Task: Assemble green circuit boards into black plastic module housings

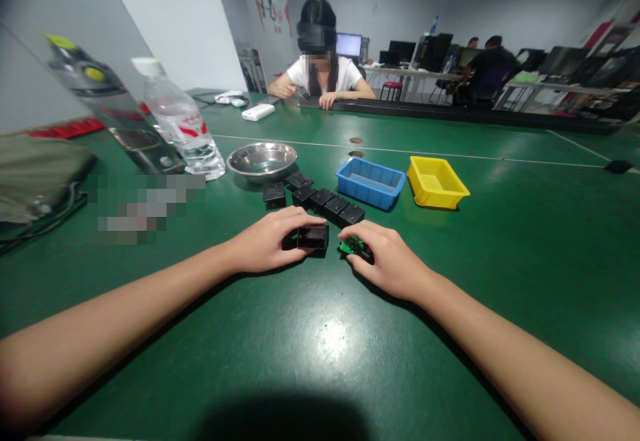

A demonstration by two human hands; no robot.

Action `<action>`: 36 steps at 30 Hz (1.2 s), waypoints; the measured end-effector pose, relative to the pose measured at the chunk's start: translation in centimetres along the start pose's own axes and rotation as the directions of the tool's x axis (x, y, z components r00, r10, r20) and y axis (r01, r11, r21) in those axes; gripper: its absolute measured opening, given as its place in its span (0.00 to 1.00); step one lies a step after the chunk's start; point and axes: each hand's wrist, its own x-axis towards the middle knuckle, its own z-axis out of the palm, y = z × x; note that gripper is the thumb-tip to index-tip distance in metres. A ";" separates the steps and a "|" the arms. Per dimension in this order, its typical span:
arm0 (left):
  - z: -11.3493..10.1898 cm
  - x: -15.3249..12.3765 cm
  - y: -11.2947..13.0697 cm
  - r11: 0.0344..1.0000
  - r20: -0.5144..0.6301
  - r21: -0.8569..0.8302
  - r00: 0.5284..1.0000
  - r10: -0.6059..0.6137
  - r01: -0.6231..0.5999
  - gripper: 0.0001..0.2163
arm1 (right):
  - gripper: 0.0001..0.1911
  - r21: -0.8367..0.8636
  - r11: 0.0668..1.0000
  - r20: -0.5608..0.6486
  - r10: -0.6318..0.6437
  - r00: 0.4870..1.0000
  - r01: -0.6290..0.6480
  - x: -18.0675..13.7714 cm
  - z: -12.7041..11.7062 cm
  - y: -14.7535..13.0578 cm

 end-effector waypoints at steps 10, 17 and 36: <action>-0.1 0.1 0.1 1.000 0.001 -0.013 1.000 -0.003 0.003 0.21 | 0.15 -0.012 1.000 -0.012 -0.008 1.000 0.008 0.0 0.1 0.1; 0.1 0.1 0.0 1.000 -0.008 -0.015 1.000 0.005 -0.005 0.20 | 0.14 -0.010 1.000 -0.013 -0.006 1.000 0.006 0.0 0.0 0.0; 0.1 0.2 0.0 1.000 -0.002 -0.002 1.000 0.022 -0.022 0.20 | 0.14 -0.014 1.000 -0.003 -0.003 1.000 0.003 -0.1 0.1 0.2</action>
